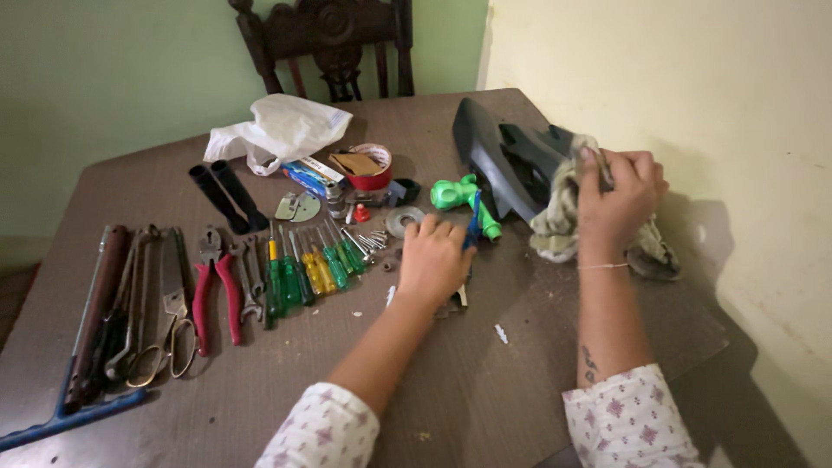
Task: The person picks up and aligns small metal components, including a circular plate and a bracket, on a table. They use a blue T-handle tool to tighten a screw and wipe the components with a cloth.
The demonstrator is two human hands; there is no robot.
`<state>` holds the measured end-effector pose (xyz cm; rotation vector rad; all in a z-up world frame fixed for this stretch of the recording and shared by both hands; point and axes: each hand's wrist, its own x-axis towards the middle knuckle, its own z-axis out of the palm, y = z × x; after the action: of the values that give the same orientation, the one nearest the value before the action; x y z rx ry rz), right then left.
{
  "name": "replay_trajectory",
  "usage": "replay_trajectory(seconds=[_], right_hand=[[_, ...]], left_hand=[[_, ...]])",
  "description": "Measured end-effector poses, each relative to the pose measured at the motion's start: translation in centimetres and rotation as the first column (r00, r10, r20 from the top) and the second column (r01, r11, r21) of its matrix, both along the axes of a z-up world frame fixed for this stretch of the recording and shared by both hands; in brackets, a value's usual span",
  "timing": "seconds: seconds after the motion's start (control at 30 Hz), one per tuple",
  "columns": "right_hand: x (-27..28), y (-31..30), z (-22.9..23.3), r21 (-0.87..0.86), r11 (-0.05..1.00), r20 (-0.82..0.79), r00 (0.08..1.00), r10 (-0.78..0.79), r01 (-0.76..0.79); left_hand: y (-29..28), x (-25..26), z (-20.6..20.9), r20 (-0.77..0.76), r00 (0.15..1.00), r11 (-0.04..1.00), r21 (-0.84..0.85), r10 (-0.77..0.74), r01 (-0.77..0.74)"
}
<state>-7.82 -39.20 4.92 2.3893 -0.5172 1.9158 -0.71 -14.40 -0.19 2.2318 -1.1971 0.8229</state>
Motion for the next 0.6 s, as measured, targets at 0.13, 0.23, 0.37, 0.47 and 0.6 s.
replay_trajectory(seconds=[0.13,0.23,0.37,0.47,0.6], right_hand=[[1.1,0.6,-0.2,0.227,0.951,0.051,0.978,0.204,-0.211],[1.4,1.8,0.0,0.394,0.848,0.095,0.933,0.346,-0.355],[1.3,3.5,0.0,0.298,0.841,0.087,0.890,0.447,-0.452],[1.6,4.3,0.2,0.340,0.824,0.042,0.883,0.467,-0.453],[2.0,4.4,-0.3,0.341,0.823,0.003,0.876,0.482,-0.454]], left_hand=[[-3.2,0.4,-1.0,-0.129,0.978,0.985,0.078,0.163,-0.154],[-4.8,1.3,-1.4,-0.184,0.952,0.968,0.106,0.244,-0.227],[-5.6,1.7,-2.2,-0.364,0.888,0.960,0.119,0.281,-0.255],[-5.3,1.8,-1.8,-0.435,0.873,0.971,0.020,0.222,-0.238],[-4.0,1.4,-1.0,-0.521,0.836,0.978,-0.012,0.172,-0.209]])
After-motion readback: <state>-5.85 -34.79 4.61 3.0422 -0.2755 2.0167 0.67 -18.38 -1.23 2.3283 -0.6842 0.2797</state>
